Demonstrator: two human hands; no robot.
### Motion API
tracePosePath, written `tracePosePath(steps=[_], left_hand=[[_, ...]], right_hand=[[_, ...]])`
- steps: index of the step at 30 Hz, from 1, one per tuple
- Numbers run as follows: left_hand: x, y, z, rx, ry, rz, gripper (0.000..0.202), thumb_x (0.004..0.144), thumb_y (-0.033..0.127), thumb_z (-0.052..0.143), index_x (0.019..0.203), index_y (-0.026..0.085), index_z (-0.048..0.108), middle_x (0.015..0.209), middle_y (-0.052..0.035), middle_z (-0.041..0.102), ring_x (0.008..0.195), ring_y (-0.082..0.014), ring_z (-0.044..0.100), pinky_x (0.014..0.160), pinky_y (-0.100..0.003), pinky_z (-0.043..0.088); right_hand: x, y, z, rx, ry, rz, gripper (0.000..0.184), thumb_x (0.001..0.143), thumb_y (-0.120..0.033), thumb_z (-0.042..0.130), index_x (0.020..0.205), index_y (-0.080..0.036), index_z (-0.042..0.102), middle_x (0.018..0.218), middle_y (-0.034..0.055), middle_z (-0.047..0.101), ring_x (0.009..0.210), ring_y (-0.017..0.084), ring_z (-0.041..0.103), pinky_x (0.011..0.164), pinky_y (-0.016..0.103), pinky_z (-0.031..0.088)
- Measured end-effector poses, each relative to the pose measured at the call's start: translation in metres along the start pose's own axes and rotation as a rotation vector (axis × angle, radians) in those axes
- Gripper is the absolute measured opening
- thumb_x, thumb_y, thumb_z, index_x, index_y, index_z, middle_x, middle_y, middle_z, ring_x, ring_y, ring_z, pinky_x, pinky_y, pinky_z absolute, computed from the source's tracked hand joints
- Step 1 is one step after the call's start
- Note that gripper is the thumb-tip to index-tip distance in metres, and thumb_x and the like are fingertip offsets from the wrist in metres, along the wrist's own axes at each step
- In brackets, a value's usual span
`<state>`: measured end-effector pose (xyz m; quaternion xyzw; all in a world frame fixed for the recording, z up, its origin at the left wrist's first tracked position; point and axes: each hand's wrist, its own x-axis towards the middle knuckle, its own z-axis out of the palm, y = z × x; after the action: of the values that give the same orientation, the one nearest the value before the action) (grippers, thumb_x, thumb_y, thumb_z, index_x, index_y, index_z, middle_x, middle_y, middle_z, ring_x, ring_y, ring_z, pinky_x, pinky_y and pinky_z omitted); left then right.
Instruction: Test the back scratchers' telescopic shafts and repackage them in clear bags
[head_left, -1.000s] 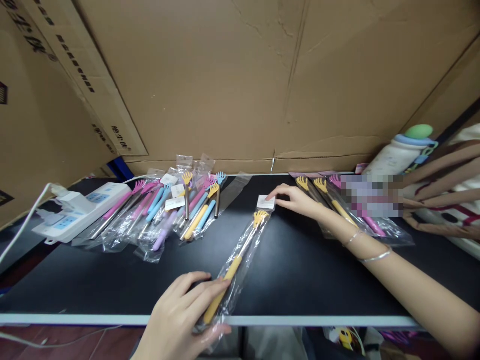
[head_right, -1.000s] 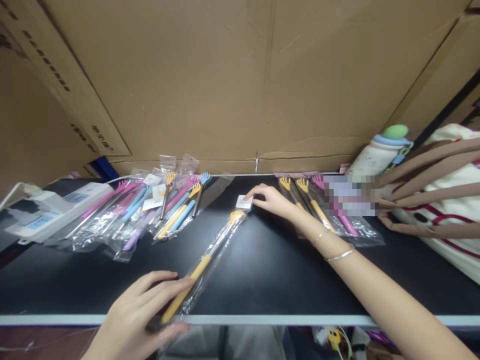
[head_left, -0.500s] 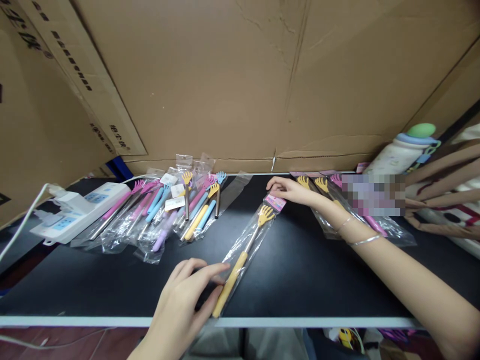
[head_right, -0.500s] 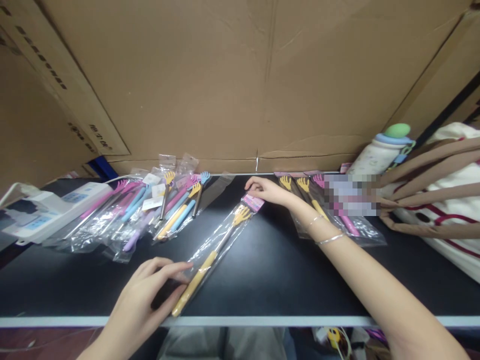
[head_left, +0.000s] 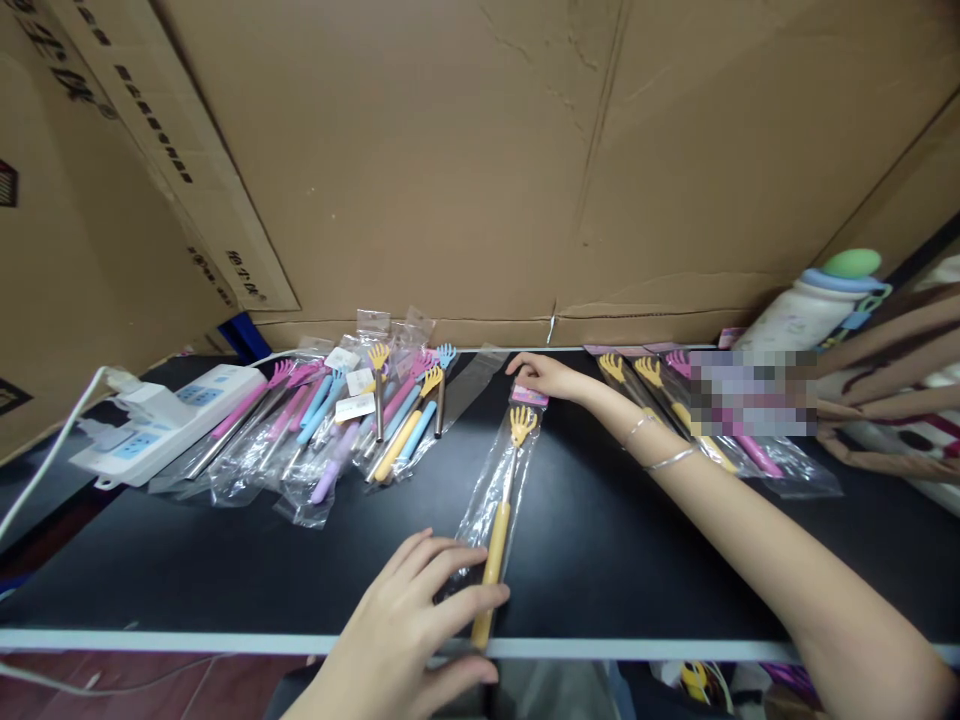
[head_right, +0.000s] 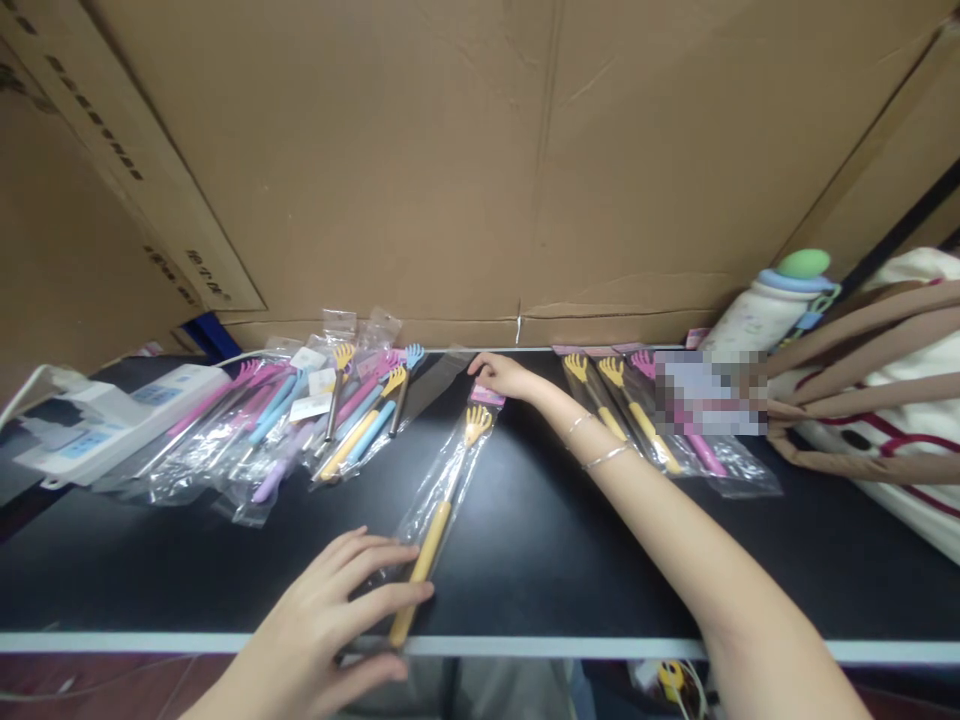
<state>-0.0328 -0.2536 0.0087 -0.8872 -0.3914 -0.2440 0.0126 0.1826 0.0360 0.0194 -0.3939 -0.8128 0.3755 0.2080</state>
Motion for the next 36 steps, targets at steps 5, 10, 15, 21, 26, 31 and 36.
tracePosePath(steps=[5, 10, 15, 21, 26, 31, 36], left_hand=[[0.005, 0.004, 0.006, -0.102, 0.066, -0.032, 0.035, 0.077, 0.046, 0.066, 0.107, 0.028, 0.062, 0.095, -0.0033, 0.064, 0.086, -0.0204, 0.060, 0.087, -0.042, 0.045], [0.011, 0.005, 0.010, -0.130, 0.055, -0.056, 0.034, 0.074, 0.034, 0.073, 0.104, 0.026, 0.061, 0.088, -0.0013, 0.063, 0.077, -0.0182, 0.058, 0.079, -0.038, 0.046], [0.022, 0.012, 0.016, -0.095, 0.001, -0.078, 0.037, 0.069, 0.032, 0.077, 0.101, 0.027, 0.059, 0.083, 0.0001, 0.061, 0.070, -0.0178, 0.053, 0.063, -0.032, 0.043], [0.035, 0.020, 0.019, -0.093, -0.114, -0.097, 0.038, 0.077, 0.035, 0.069, 0.111, 0.027, 0.054, 0.106, -0.0052, 0.055, 0.087, -0.0217, 0.053, 0.069, -0.034, 0.046], [0.044, 0.020, 0.015, -0.074, -0.201, -0.028, 0.040, 0.081, 0.046, 0.060, 0.115, 0.027, 0.051, 0.109, -0.0059, 0.055, 0.088, -0.0228, 0.053, 0.071, -0.036, 0.044], [0.055, 0.018, 0.009, -0.152, -0.253, 0.112, 0.052, 0.081, 0.066, 0.047, 0.117, 0.028, 0.051, 0.112, -0.0045, 0.057, 0.088, -0.0214, 0.056, 0.072, -0.034, 0.043], [0.080, -0.004, 0.003, -0.160, -0.291, 0.127, 0.031, 0.091, 0.047, 0.042, 0.114, 0.029, 0.053, 0.103, -0.0002, 0.061, 0.086, -0.0169, 0.058, 0.068, -0.028, 0.042]], right_hand=[[0.006, -0.006, 0.008, -0.094, 0.053, -0.031, 0.019, 0.070, -0.009, 0.053, 0.087, -0.016, 0.058, 0.069, -0.0023, 0.059, 0.056, 0.008, 0.050, 0.052, 0.018, 0.037], [0.010, -0.007, 0.014, -0.173, 0.107, -0.086, 0.022, 0.069, -0.007, 0.052, 0.088, -0.016, 0.059, 0.069, -0.0022, 0.059, 0.058, 0.008, 0.050, 0.056, 0.019, 0.038], [0.015, -0.004, 0.020, -0.234, 0.148, -0.132, 0.025, 0.069, -0.003, 0.050, 0.089, -0.015, 0.060, 0.071, -0.0016, 0.060, 0.059, 0.009, 0.050, 0.060, 0.020, 0.039], [0.013, -0.001, 0.013, -0.330, 0.243, -0.175, 0.023, 0.075, -0.005, 0.045, 0.088, -0.014, 0.061, 0.090, 0.0050, 0.058, 0.066, 0.010, 0.050, 0.068, 0.025, 0.041], [-0.015, -0.003, 0.002, -0.407, 0.204, -0.236, 0.015, 0.080, -0.013, 0.048, 0.086, -0.016, 0.061, 0.090, 0.0060, 0.059, 0.079, 0.016, 0.053, 0.077, 0.030, 0.042], [-0.043, -0.004, 0.007, -0.465, 0.165, -0.259, 0.015, 0.084, -0.024, 0.050, 0.093, -0.020, 0.061, 0.094, 0.0067, 0.061, 0.092, 0.021, 0.052, 0.084, 0.035, 0.041], [-0.048, -0.004, 0.010, -0.476, 0.191, -0.234, 0.018, 0.087, -0.030, 0.048, 0.096, -0.021, 0.061, 0.100, 0.0063, 0.062, 0.096, 0.022, 0.051, 0.087, 0.037, 0.041]])
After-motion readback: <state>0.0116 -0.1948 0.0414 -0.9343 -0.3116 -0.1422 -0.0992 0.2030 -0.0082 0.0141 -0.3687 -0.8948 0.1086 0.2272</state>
